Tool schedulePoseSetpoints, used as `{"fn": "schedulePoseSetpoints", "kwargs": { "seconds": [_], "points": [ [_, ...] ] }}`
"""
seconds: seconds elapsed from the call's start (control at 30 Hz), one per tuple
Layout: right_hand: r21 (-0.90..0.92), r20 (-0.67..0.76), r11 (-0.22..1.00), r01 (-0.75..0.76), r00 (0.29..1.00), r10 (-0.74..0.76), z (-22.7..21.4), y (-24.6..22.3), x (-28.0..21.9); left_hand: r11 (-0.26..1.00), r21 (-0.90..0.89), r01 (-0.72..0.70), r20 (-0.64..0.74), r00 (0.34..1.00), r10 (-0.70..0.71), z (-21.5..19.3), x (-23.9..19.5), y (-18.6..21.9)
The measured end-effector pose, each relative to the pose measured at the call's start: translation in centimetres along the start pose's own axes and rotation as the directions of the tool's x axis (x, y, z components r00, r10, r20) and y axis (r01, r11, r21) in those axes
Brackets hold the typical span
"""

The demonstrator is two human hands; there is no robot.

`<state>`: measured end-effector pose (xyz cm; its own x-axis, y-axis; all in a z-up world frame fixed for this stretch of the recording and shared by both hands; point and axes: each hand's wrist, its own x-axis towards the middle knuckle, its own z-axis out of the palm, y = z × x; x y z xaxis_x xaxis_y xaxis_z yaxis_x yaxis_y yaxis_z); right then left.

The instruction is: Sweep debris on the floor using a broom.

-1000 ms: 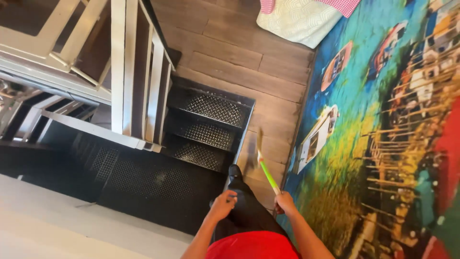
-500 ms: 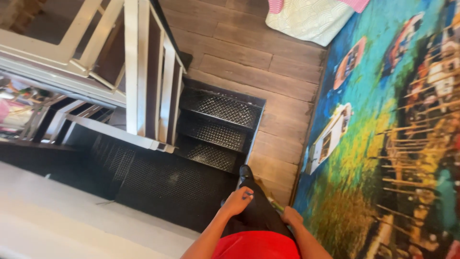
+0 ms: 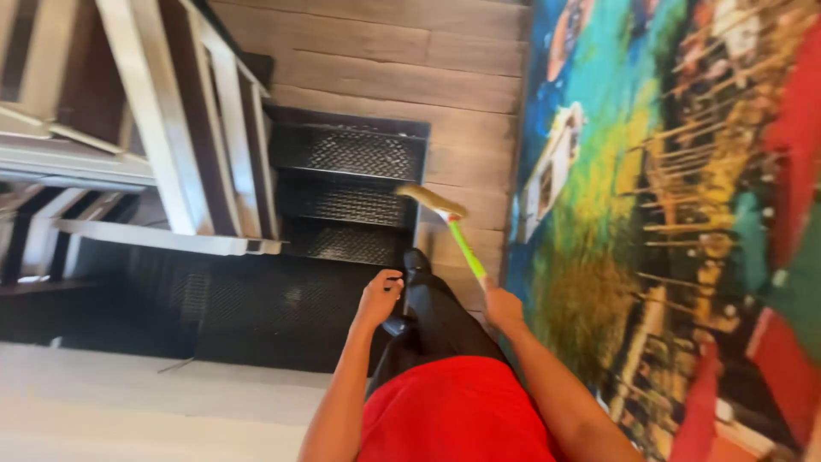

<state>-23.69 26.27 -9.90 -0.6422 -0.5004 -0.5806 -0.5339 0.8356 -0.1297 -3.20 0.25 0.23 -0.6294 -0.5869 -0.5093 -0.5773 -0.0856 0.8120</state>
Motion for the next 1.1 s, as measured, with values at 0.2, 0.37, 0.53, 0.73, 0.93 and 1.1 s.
{"fn": "schedulePoseSetpoints", "kwargs": {
  "seconds": [0.2, 0.37, 0.53, 0.73, 0.93, 1.1],
  "points": [
    [-0.077, 0.122, 0.996, 0.04, 0.992, -0.031, -7.6, -2.9, -4.7, 0.991, 0.054, -0.12, 0.181, 0.977, 0.109, 7.4, 1.4, -1.1],
    [-0.144, 0.105, 0.989, 0.036, 0.994, -0.021, -2.3, -0.7, -4.1, 0.996, 0.032, -0.085, 0.347, 0.935, 0.069, 12.6, -0.3, -2.6],
    [-0.159, 0.145, 0.985, -0.066, 0.985, 0.089, 2.1, 1.0, 1.1, 0.998, 0.038, -0.045, 0.381, 0.924, 0.027, 13.6, -0.1, -3.0],
    [0.106, 0.078, 0.973, -0.203, 0.978, 0.195, 3.2, -0.3, 6.3, 0.98, 0.113, 0.163, 0.306, 0.933, -0.191, 9.8, 1.7, -6.0],
    [0.5, -0.228, 0.864, -0.056, 0.954, 0.194, 13.4, -1.2, 13.5, 0.978, 0.028, 0.206, 0.192, 0.959, -0.208, 4.6, 3.8, -3.8],
    [0.868, 0.459, 0.15, -0.474, 0.88, 0.123, 19.6, -1.0, 16.5, 0.98, -0.01, 0.2, 0.136, 0.971, -0.197, 4.7, 7.0, -4.4]
  ]
}}
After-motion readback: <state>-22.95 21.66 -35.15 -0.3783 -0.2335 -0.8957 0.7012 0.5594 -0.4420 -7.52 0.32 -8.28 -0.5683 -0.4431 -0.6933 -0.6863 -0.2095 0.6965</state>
